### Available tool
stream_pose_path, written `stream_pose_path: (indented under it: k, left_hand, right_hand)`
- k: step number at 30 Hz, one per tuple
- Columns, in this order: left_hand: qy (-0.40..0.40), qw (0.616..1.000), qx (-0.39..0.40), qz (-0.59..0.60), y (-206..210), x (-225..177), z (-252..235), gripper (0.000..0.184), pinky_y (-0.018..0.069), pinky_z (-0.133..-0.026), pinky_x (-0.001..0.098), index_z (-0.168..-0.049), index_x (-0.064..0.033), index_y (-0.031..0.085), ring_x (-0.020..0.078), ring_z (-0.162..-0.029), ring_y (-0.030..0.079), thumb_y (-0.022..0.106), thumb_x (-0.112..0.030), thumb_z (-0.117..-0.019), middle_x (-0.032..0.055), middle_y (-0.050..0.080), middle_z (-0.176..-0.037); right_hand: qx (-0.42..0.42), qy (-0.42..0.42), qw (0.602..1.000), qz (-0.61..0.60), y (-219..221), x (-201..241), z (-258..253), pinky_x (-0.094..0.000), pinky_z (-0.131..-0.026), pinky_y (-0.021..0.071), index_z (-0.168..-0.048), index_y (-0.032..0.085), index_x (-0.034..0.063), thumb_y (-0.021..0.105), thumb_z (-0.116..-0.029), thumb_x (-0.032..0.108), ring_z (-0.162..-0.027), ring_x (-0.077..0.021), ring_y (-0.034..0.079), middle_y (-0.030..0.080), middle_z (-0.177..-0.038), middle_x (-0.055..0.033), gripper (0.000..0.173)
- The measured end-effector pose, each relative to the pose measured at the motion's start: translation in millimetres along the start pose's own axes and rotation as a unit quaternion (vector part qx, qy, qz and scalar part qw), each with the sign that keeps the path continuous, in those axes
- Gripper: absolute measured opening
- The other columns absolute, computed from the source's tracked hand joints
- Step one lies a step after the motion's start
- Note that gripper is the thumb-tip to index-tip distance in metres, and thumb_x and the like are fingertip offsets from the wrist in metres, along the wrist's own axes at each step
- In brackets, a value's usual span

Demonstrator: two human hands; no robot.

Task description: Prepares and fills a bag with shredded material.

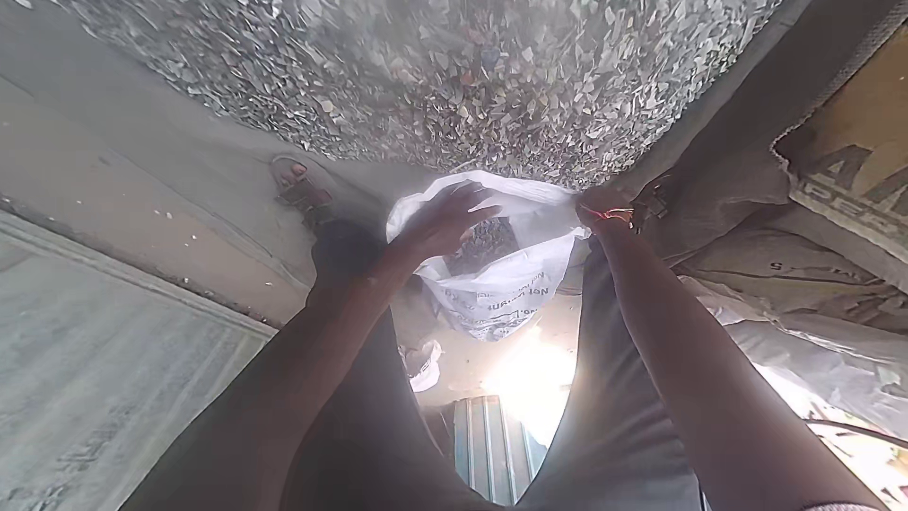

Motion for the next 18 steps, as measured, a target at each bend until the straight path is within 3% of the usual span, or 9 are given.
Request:
stream_pose_path:
  k: [1,3,4,6,8,11,13,15,18]
  left_hand:
    - [-0.016,0.999,-0.008,-0.029,0.9,-1.4,-6.4,0.068,0.0227,-0.125,0.0551,-0.155,-0.0239,0.048,0.0353,-0.155,0.028,0.070,-0.014,-0.0906,0.0114,0.035,-0.166]
    - [-0.120,0.990,0.008,-0.067,4.2,7.3,-23.4,0.081,0.0219,-0.124,0.0579,-0.161,-0.0277,0.035,0.0418,-0.157,0.017,0.072,-0.014,-0.0907,0.0161,0.021,-0.170]
    - [-0.170,0.983,0.026,-0.069,8.5,14.9,-33.7,0.073,0.0250,-0.122,0.0596,-0.160,-0.0281,0.038,0.0425,-0.155,0.021,0.069,-0.017,-0.0948,0.0162,0.024,-0.169]
    - [-0.227,0.971,0.064,-0.046,25.4,27.4,-49.2,0.035,0.0358,-0.112,0.0609,-0.138,-0.0201,0.064,0.0390,-0.138,0.048,0.059,-0.022,-0.1032,0.0157,0.056,-0.146]
    - [-0.253,0.960,0.113,-0.036,42.0,38.6,-61.4,0.029,0.0422,-0.106,0.0589,-0.127,-0.0169,0.071,0.0364,-0.124,0.059,0.051,-0.024,-0.1067,0.0151,0.066,-0.129]
    - [-0.229,0.966,0.099,-0.066,67.7,52.3,-69.3,0.033,0.0390,-0.112,0.0579,-0.137,-0.0214,0.067,0.0379,-0.133,0.053,0.054,-0.026,-0.1068,0.0164,0.059,-0.141]
    - [-0.230,0.965,0.115,-0.055,84.4,52.8,-64.1,0.029,0.0396,-0.110,0.0579,-0.128,-0.0163,0.071,0.0383,-0.130,0.056,0.054,-0.023,-0.1061,0.0166,0.063,-0.136]
    - [-0.297,0.937,0.185,-0.016,90.4,49.3,-62.0,0.032,0.0439,-0.104,0.0570,-0.117,-0.0095,0.072,0.0355,-0.116,0.065,0.048,-0.030,-0.1090,0.0155,0.070,-0.119]
    - [-0.440,0.869,0.214,0.069,86.8,60.0,-72.8,0.045,0.0505,-0.096,0.0598,-0.112,-0.0052,0.070,0.0380,-0.114,0.067,0.045,-0.042,-0.1086,0.0197,0.071,-0.115]
  right_hand:
    - [0.015,-0.003,1.000,0.022,5.5,-2.9,-0.1,-0.0679,-0.090,0.0503,-0.109,0.070,-0.0015,0.051,-0.1054,0.039,-0.114,-0.0446,0.065,0.069,-0.118,-0.0265,0.045]
    - [0.036,-0.018,0.998,0.046,9.1,-6.3,-7.6,-0.0674,-0.089,0.0510,-0.105,0.071,-0.0020,0.050,-0.1062,0.044,-0.114,-0.0444,0.066,0.069,-0.117,-0.0264,0.050]
    - [0.044,-0.023,0.998,0.039,9.4,-7.9,-13.6,-0.0672,-0.090,0.0505,-0.105,0.071,-0.0015,0.049,-0.1061,0.048,-0.115,-0.0439,0.065,0.069,-0.117,-0.0261,0.055]
    - [0.070,-0.019,0.997,0.021,15.1,-9.5,-23.9,-0.0669,-0.092,0.0499,-0.105,0.073,-0.0005,0.050,-0.1041,0.056,-0.116,-0.0430,0.065,0.069,-0.119,-0.0256,0.061]
    - [0.084,-0.007,0.996,0.007,25.3,-9.8,-38.3,-0.0660,-0.092,0.0499,-0.104,0.073,0.0002,0.053,-0.1009,0.060,-0.116,-0.0414,0.065,0.070,-0.118,-0.0245,0.063]
    - [0.102,0.024,0.994,-0.025,48.8,-13.2,-54.7,-0.0648,-0.098,0.0475,-0.113,0.072,0.0013,0.059,-0.0980,0.059,-0.121,-0.0394,0.063,0.068,-0.124,-0.0235,0.061]
    - [0.135,0.034,0.990,-0.031,69.3,-12.9,-59.2,-0.0625,-0.103,0.0459,-0.120,0.070,0.0014,0.058,-0.0994,0.056,-0.127,-0.0374,0.060,0.066,-0.131,-0.0221,0.059]
    - [0.167,0.023,0.985,-0.048,84.5,-10.6,-61.8,-0.0587,-0.108,0.0432,-0.129,0.066,0.0002,0.055,-0.1035,0.049,-0.132,-0.0360,0.057,0.062,-0.138,-0.0215,0.056]
    - [0.137,0.000,0.988,-0.071,101.1,-14.5,-79.3,-0.0597,-0.104,0.0463,-0.123,0.069,0.0023,0.051,-0.1049,0.050,-0.126,-0.0375,0.061,0.066,-0.131,-0.0221,0.054]
Point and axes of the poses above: each hand's wrist, its own z-axis away from the middle knuckle, its own y-axis out of the palm, x = y × z, the point moved 3 cm from there along -z, towards the middle knuckle
